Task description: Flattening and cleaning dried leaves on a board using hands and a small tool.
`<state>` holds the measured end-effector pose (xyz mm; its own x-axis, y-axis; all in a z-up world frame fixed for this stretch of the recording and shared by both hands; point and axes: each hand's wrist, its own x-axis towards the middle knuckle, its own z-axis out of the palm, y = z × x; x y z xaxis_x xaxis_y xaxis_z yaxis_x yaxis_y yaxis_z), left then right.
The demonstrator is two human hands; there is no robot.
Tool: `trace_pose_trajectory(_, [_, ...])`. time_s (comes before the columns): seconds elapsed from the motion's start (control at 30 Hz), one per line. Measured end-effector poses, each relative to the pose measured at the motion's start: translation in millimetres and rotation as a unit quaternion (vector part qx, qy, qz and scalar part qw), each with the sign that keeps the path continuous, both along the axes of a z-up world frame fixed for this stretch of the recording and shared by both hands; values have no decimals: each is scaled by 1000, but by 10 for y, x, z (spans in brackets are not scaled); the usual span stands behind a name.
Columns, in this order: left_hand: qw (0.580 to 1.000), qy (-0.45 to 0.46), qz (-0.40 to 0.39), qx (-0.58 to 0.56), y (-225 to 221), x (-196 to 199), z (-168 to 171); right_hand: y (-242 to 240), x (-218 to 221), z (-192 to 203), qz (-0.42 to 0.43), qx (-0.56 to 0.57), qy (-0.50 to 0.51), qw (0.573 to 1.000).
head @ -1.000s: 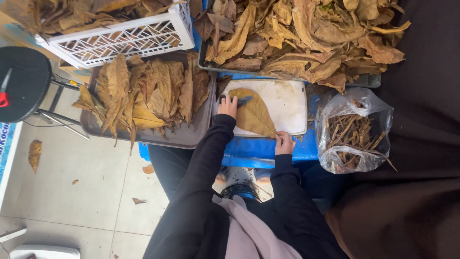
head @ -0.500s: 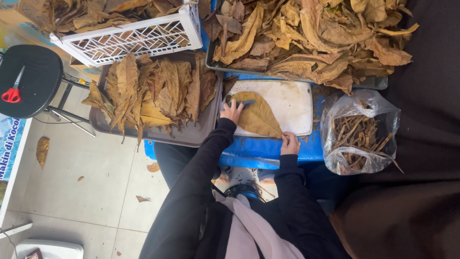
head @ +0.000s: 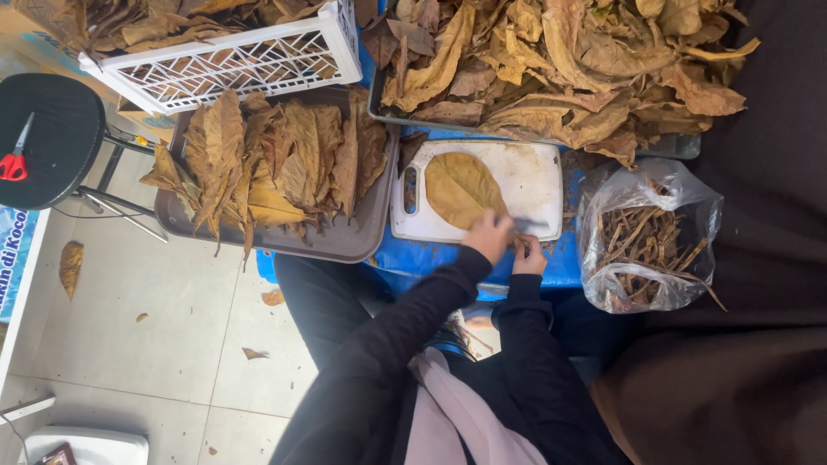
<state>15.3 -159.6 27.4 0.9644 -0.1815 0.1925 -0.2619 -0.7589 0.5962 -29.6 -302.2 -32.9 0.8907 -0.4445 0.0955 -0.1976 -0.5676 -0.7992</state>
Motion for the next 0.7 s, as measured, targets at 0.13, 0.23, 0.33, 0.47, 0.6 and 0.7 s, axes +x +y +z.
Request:
trace_pose_trajectory(0.13, [990, 15, -41, 137, -221, -94, -460, -30, -27, 93, 3, -8, 49, 999])
trace_pose_trajectory(0.23, [983, 0, -22, 182, 130, 240, -582, 30, -75, 240, 30, -11, 18, 999])
trace_pose_trajectory(0.33, [968, -69, 41, 238, 723, 685, -514, 76, -59, 289, 42, -9, 9, 999])
trace_pose_trajectory(0.47, [931, -149, 129, 308, 1322, 1097, -376, 21, -54, 218, 54, 4, 10, 998])
trace_pose_trajectory(0.6, [916, -111, 198, 330, 1367, 1080, -72, -87, -21, 14, 35, 33, 15, 999])
trace_pose_trajectory(0.7, [943, -83, 242, 213, 1094, 809, 77, -78, -8, 27, 41, 29, 16, 999])
